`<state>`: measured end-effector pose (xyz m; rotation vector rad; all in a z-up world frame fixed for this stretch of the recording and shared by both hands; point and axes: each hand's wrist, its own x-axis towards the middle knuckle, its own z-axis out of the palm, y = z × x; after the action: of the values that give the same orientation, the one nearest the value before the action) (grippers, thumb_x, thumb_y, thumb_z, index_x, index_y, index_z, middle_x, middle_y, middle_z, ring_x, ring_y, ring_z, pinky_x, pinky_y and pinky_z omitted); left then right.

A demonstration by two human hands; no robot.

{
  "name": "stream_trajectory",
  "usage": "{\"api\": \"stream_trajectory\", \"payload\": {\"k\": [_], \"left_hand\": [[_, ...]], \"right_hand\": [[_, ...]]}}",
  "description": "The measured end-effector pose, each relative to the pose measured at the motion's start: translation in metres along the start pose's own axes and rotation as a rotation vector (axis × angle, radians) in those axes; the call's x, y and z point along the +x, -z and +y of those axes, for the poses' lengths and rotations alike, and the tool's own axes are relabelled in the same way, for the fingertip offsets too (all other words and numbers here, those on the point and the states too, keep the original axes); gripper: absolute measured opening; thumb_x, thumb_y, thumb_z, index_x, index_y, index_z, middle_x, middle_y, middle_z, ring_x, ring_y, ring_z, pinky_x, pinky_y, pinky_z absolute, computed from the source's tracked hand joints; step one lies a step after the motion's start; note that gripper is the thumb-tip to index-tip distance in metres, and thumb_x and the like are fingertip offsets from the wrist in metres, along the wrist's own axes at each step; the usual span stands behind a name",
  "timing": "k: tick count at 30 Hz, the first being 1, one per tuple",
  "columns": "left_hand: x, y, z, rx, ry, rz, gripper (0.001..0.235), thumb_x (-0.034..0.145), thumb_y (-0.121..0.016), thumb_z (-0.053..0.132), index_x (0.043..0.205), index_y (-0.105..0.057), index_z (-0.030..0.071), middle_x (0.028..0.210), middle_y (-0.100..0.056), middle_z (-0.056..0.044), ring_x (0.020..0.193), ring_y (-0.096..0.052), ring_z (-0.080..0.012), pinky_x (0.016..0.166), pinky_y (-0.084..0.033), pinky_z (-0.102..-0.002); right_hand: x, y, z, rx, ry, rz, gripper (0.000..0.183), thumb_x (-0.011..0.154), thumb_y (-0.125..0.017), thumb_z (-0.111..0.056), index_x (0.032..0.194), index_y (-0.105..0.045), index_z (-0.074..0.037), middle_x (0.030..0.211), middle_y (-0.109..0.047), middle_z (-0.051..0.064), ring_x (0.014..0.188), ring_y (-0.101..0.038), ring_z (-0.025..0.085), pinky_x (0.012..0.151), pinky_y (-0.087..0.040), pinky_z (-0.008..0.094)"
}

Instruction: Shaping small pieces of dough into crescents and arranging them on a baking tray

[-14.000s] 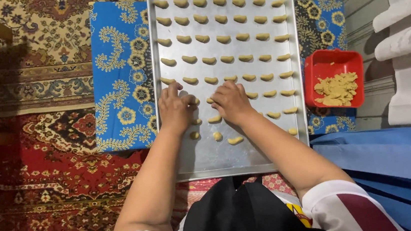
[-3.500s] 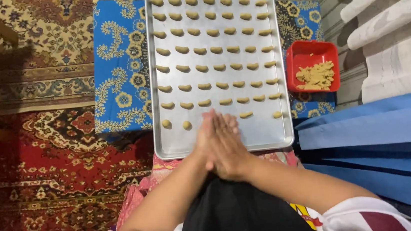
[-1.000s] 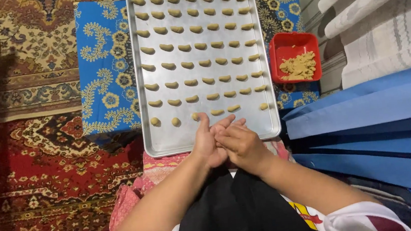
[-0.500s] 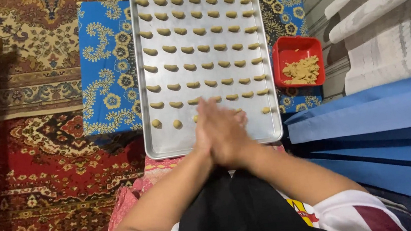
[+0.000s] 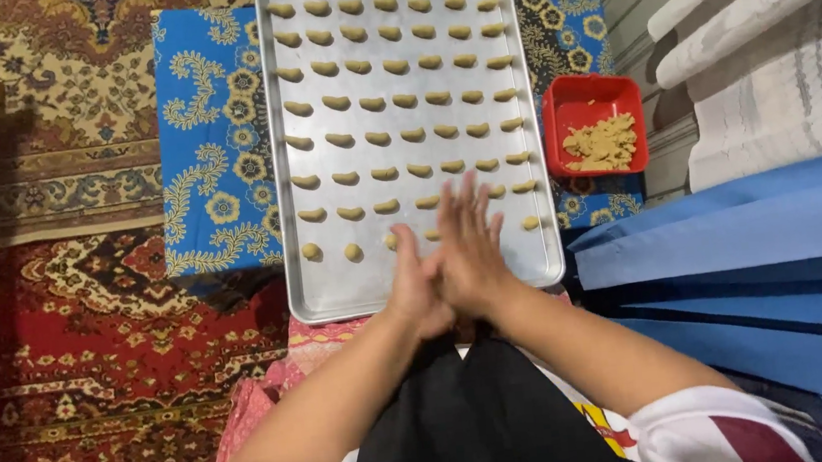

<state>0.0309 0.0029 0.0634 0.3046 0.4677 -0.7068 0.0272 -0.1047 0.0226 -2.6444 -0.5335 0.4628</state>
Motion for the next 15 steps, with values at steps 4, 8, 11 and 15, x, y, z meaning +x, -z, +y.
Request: {"api": "stream_trajectory", "payload": {"k": [4, 8, 11, 15], "left_hand": [[0.017, 0.045, -0.032, 0.239, -0.498, -0.434, 0.122, 0.069, -0.053, 0.090, 0.153, -0.016, 0.009, 0.154, -0.013, -0.025, 0.139, -0.017, -0.0500, 0.116, -0.019, -0.066], [-0.044, -0.045, 0.001, -0.107, -0.057, 0.071, 0.105, 0.067, -0.033, 0.097, 0.148, -0.047, 0.032, 0.165, -0.035, 0.008, 0.154, -0.028, -0.0204, 0.130, -0.015, -0.045], [-0.011, -0.003, -0.021, 0.039, 0.045, 0.187, 0.097, 0.064, -0.030, 0.103, 0.117, -0.067, 0.030, 0.142, -0.063, -0.006, 0.138, -0.054, -0.0323, 0.121, -0.037, -0.042], [-0.024, -0.003, -0.009, 0.045, 0.012, 0.187, 0.101, 0.068, -0.028, 0.100, 0.124, -0.065, 0.025, 0.142, -0.062, -0.010, 0.138, -0.053, -0.0340, 0.121, -0.034, -0.044]], "right_hand": [[-0.004, 0.000, -0.003, 0.079, 0.105, 0.246, 0.121, 0.083, -0.050, -0.072, 0.163, 0.008, -0.001, 0.166, 0.019, 0.033, 0.145, 0.014, 0.067, 0.103, 0.000, 0.086], [-0.025, 0.004, -0.020, -0.056, 0.131, 0.117, 0.117, 0.076, -0.075, -0.037, 0.161, -0.006, 0.004, 0.164, 0.013, 0.039, 0.142, 0.008, 0.072, 0.098, -0.008, 0.090], [0.002, 0.001, 0.018, 0.097, -0.008, 0.269, 0.119, 0.086, -0.024, -0.088, 0.164, 0.014, -0.006, 0.165, 0.023, 0.029, 0.146, 0.023, 0.062, 0.108, 0.009, 0.081], [-0.028, -0.010, -0.033, -0.074, 0.033, 0.262, 0.101, 0.094, -0.058, -0.052, 0.163, -0.007, 0.003, 0.165, 0.006, 0.038, 0.146, 0.007, 0.066, 0.112, 0.000, 0.079]]}}
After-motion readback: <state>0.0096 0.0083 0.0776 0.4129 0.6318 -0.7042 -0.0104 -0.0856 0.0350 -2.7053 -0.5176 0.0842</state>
